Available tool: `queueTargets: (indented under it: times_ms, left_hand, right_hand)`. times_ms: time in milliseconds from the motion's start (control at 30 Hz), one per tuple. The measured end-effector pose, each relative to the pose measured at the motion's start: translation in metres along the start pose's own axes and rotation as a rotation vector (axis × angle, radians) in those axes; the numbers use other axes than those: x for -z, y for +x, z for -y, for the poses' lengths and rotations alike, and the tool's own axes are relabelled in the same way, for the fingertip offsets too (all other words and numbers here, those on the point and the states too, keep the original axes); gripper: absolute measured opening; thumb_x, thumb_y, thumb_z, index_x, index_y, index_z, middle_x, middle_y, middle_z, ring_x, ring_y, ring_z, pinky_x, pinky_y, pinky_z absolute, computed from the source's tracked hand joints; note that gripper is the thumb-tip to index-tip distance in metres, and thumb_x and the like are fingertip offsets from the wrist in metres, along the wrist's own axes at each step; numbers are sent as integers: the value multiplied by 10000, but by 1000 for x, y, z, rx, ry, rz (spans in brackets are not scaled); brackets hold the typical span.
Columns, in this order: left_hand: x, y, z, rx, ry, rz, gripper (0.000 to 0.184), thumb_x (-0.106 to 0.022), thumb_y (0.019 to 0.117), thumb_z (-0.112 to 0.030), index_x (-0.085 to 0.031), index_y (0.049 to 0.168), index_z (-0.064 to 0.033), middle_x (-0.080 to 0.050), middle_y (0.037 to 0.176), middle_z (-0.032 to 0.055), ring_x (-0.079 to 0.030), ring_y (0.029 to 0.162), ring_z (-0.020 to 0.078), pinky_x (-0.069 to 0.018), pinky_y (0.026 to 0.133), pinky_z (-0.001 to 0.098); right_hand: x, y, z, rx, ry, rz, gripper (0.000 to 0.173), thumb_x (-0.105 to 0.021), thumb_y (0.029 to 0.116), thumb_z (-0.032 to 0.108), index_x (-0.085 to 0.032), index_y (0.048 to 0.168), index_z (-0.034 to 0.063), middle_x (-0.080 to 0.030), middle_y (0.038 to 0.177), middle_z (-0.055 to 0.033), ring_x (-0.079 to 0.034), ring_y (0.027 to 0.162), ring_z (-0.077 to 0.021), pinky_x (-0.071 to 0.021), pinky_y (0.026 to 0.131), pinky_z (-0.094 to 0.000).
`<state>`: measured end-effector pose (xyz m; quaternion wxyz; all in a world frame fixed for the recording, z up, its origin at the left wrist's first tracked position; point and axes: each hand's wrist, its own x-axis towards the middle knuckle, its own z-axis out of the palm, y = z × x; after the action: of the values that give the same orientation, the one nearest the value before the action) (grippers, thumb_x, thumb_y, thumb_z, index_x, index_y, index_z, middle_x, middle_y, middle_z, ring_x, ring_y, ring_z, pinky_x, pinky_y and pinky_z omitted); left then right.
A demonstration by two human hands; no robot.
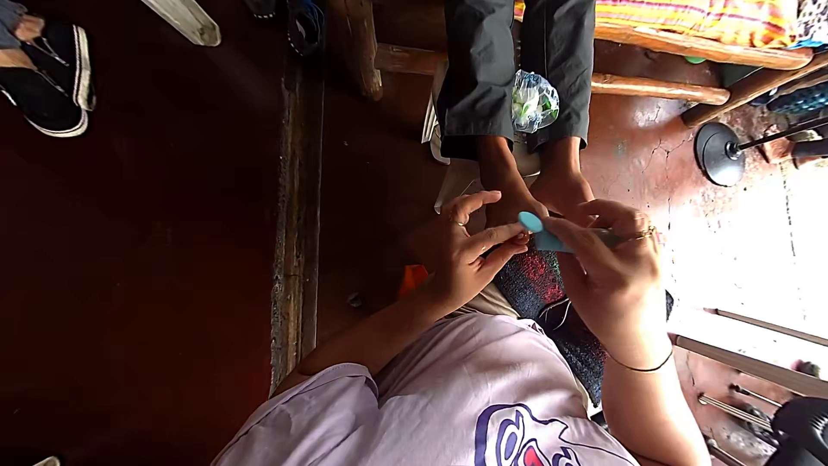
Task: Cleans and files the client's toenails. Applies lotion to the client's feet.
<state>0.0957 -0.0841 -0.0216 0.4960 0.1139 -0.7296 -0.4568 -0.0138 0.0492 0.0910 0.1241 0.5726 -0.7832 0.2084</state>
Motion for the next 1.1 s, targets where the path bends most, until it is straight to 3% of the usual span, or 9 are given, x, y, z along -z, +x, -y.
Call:
queueTargets:
  times_ms: [200,400,467,567,700,767,867,967,1100]
  left_hand:
    - [2,0,-6,-109,52,-13,62,-807,864,-139,-806,903,-187,-605,1224,98,-490,1242,197,-374,1080,363]
    - [7,-3,-4,-116,96,-27,83,-821,865,-192,-802,942,-167,-613,1217,100,-505,1234,200,-383,1083,367]
    - [8,-3,-2,-107,181,12,188,-824,866,-288,-801,1006,-164,-607,1270,142,-501,1251,248,-358,1087,426]
    - [10,-7,0,-166,177,-4,76,-816,872,-213,-797,921,-158,-638,1216,117,-532,1204,231,-385,1055,417]
    - [10,-8,1,-104,206,3,215,-827,858,-335,-780,999,-180,-581,1242,102,-484,1245,224,-348,1106,396]
    - [10,-9,2,-125,194,15,96,-790,892,-248,-788,950,-172,-612,1230,128,-505,1233,247,-364,1078,424]
    - [11,-9,2,-186,217,-37,52,-785,892,-222,-769,920,-181,-613,1157,77,-519,1167,204,-371,1050,400]
    - [9,-8,4,-159,287,-12,135,-806,883,-270,-792,979,-177,-630,1217,120,-526,1202,252,-370,1050,437]
    - [10,-12,6,-171,234,-56,52,-808,866,-181,-765,859,-154,-656,1138,87,-550,1149,221,-391,1038,398]
  right_hand:
    - [1,-4,7,-67,-44,34,259,-620,981,95,-773,1185,148,-655,1185,-192,-619,1060,-320,-479,866,-459]
    - [11,-18,3,-147,60,35,296,-690,975,235,-752,1244,128,-727,1008,-138,-682,879,-231,-533,723,-373]
    - [12,-23,6,-185,74,45,340,-664,997,266,-719,1299,121,-723,1065,-153,-677,927,-244,-528,763,-386]
    - [13,-25,14,-201,79,49,389,-616,1022,234,-653,1375,74,-697,1169,-187,-665,1004,-254,-529,822,-373]
    - [5,-25,24,-122,80,-3,269,-655,970,159,-676,1201,22,-726,1024,-157,-687,935,-240,-535,787,-347]
    - [-1,-25,29,-91,41,3,199,-649,965,139,-733,1118,43,-737,990,-142,-695,935,-255,-540,784,-364]
    - [-5,-25,32,-110,27,28,192,-648,970,139,-751,1116,66,-739,1000,-128,-691,962,-255,-537,820,-370]
    - [-2,-25,33,-135,30,-41,194,-677,953,139,-755,1112,59,-740,972,-131,-687,915,-235,-520,777,-340]
    - [-6,-27,36,-121,40,-92,191,-718,948,142,-778,1118,78,-729,975,-133,-672,913,-213,-504,794,-317]
